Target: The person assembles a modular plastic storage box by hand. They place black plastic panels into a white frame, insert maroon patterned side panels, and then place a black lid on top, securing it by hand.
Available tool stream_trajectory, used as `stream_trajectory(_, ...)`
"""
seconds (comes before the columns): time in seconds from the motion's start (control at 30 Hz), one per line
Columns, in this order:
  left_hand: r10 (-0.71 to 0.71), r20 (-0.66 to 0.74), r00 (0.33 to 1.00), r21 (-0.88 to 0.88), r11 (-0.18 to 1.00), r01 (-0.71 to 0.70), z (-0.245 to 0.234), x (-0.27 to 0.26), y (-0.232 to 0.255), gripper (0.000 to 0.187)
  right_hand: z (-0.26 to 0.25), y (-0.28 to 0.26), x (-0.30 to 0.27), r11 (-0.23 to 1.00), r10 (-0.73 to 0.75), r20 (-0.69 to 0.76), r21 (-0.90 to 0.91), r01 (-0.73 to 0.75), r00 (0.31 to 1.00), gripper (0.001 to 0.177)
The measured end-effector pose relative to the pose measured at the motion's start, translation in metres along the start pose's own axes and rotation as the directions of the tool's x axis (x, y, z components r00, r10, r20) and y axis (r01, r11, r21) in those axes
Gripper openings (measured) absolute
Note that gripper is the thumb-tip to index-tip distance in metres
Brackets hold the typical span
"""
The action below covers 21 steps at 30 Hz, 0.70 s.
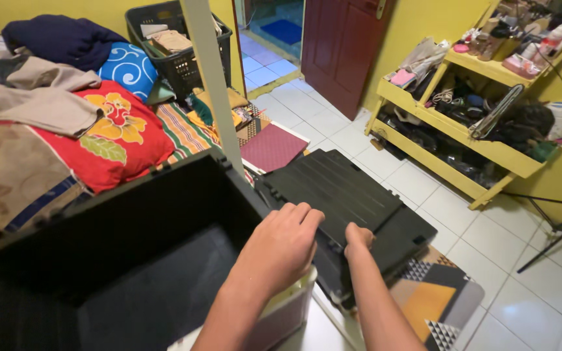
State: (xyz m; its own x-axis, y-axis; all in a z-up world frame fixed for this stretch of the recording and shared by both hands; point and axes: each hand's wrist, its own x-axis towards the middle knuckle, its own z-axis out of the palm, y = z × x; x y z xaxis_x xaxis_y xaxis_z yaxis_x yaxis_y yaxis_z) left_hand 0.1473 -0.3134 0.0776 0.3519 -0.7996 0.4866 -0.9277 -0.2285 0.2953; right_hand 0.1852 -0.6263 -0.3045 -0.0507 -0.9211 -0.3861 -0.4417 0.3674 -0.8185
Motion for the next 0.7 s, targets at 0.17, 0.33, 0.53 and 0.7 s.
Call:
stream_trajectory(0.17,0.028,0.144,0.989,0.096,0.994,-0.043,0.019,0.035,-0.049,0.021,0.037,0.006,0.036,0.971,0.161,0.032,0.173,-0.164,0.987,0.081)
stream_trajectory(0.33,-0.022,0.212,0.977,0.090,0.996,0.003,0.042,0.042,-0.086,0.023,0.053,-0.023,0.029,0.812,0.155,0.390,0.473,-0.341,0.908,0.052)
stream_trajectory(0.53,-0.156,0.352,0.923,0.109,0.986,0.125,0.067,0.038,-0.117,0.025,0.056,-0.076,-0.001,0.711,-0.061,0.529,0.618,-0.335,0.847,0.032)
stream_trajectory(0.7,-0.219,0.339,0.915,0.159,0.972,0.173,0.080,0.032,-0.139,0.017,0.072,-0.090,-0.028,0.740,-0.248,0.461,0.658,-0.141,0.852,0.033)
